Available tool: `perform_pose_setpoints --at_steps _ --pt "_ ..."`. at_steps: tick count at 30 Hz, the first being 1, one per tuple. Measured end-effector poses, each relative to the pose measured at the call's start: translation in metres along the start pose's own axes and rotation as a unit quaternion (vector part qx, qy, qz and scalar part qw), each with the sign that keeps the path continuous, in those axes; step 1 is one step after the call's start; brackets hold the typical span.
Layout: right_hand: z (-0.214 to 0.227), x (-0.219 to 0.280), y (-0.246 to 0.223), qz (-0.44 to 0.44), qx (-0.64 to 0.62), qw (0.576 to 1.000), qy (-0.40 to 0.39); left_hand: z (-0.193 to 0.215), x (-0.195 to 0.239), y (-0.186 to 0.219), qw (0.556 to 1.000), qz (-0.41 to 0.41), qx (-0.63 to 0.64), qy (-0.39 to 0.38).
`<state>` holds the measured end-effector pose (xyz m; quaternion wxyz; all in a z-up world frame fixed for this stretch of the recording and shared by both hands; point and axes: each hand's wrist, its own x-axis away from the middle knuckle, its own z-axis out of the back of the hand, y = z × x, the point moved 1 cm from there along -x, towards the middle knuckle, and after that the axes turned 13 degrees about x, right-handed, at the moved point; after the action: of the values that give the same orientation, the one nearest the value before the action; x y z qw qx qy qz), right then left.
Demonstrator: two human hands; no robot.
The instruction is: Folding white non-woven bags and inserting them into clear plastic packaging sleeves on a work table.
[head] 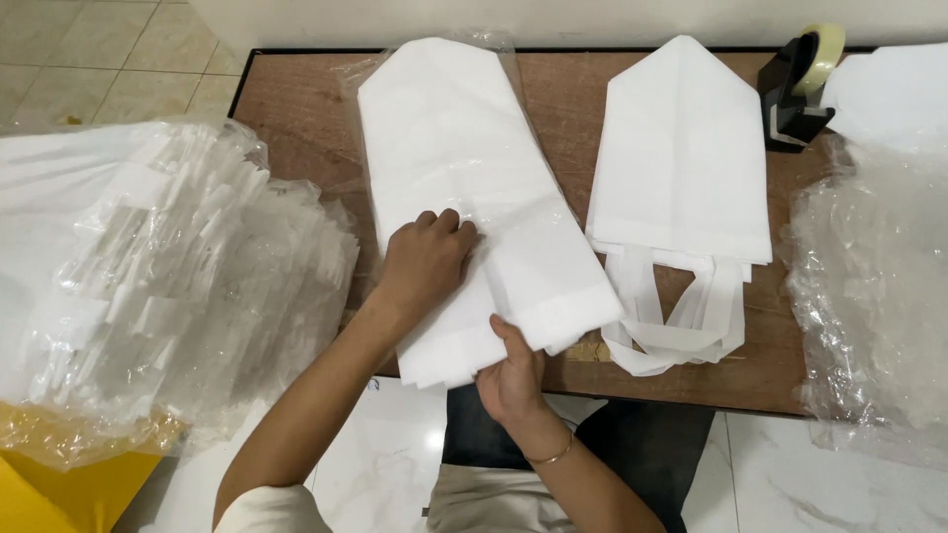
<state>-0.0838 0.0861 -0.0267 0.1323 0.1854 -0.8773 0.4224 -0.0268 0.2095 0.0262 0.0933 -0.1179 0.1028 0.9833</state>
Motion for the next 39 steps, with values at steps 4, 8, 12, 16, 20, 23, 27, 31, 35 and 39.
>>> perform_pose_setpoints --at_steps 4,8,12,16,20,23,27,31,35,39 --pt "-0.017 -0.025 -0.014 -0.031 -0.018 0.999 -0.041 0.029 -0.006 0.01 0.997 0.034 0.072 -0.017" --pt "-0.039 -0.064 -0.005 -0.042 -0.037 0.995 -0.089 0.032 0.001 0.005 0.997 0.015 0.076 -0.009" --pt "-0.045 -0.107 0.022 -0.052 -0.037 0.994 -0.085 0.028 0.005 0.003 0.998 -0.012 0.052 0.017" --pt "-0.072 -0.111 0.009 -0.093 -0.062 0.994 -0.008 0.038 0.003 0.013 0.994 -0.018 0.075 0.074" --pt "-0.086 -0.094 -0.022 -0.169 -0.052 0.984 -0.03 0.031 0.005 0.017 0.992 -0.035 0.041 0.11" --pt "-0.091 -0.13 -0.019 -0.192 -0.049 0.98 -0.029 0.027 0.005 0.017 0.99 -0.04 0.045 0.124" --pt "-0.104 -0.149 -0.015 -0.188 -0.052 0.981 -0.007 0.026 0.007 0.014 0.99 -0.033 0.041 0.133" --pt "-0.058 -0.186 0.021 -0.221 -0.01 0.966 -0.137 0.024 0.009 0.004 0.99 -0.004 0.05 0.128" --pt "-0.052 -0.111 -0.004 -0.071 0.058 0.991 -0.099 0.019 0.009 -0.001 0.99 -0.022 0.045 0.134" --pt "-0.052 -0.094 -0.02 0.004 0.109 0.989 -0.1 0.003 0.012 -0.001 0.984 -0.064 0.021 0.163"
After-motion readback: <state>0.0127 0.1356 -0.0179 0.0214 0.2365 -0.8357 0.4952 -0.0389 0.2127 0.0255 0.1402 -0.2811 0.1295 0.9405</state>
